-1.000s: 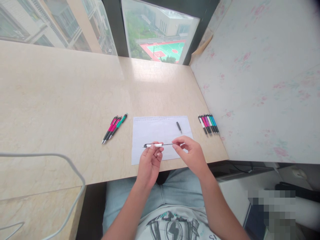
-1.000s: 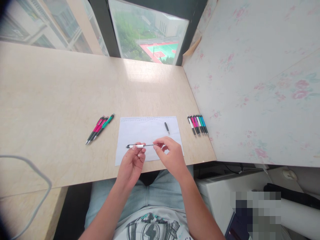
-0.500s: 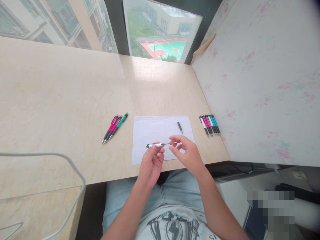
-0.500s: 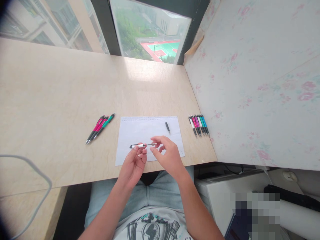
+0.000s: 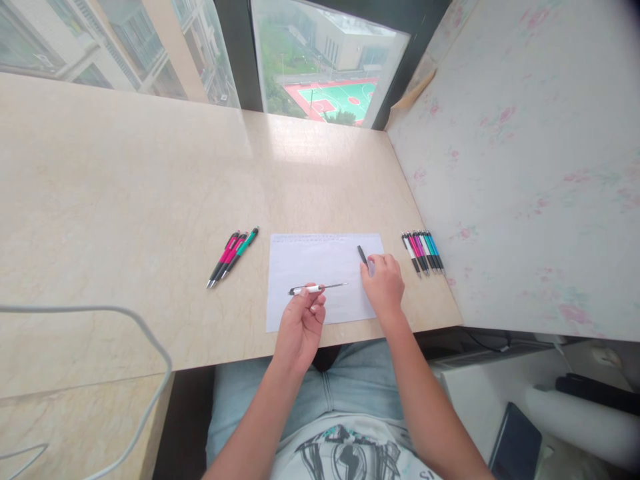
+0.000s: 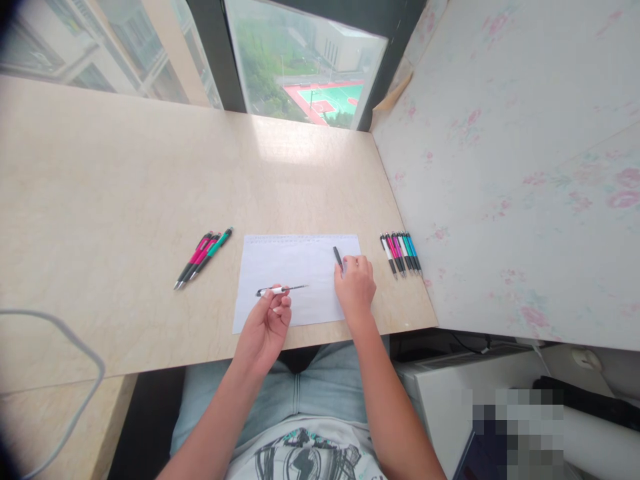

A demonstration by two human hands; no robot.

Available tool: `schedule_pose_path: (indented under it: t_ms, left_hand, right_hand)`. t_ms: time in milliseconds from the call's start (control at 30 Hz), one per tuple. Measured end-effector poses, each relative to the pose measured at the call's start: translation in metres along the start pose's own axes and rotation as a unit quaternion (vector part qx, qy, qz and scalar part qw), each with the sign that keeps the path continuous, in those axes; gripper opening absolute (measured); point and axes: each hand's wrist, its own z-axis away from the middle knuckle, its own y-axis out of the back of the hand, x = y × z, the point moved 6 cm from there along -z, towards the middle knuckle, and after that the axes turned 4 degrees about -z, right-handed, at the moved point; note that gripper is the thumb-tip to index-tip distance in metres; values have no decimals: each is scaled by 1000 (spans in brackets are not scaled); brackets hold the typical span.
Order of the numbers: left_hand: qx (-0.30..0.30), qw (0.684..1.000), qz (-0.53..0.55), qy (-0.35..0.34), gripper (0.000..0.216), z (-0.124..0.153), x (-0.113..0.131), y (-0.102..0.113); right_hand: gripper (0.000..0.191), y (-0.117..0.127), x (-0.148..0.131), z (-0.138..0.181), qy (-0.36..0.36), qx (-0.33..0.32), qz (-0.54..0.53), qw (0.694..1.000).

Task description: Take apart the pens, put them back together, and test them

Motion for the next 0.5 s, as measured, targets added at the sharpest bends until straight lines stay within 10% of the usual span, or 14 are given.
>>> schedule_pose_path:
  t_ms: [267, 500]
  left_hand:
    - [2, 1000, -5, -1, 9, -1, 0, -1]
    - [0, 1000, -19, -11, 10, -3, 0, 0]
  right_hand:
    - [22, 3, 9, 3, -21, -12, -176, 984]
    - [25, 29, 14, 20, -118, -93, -473, 868]
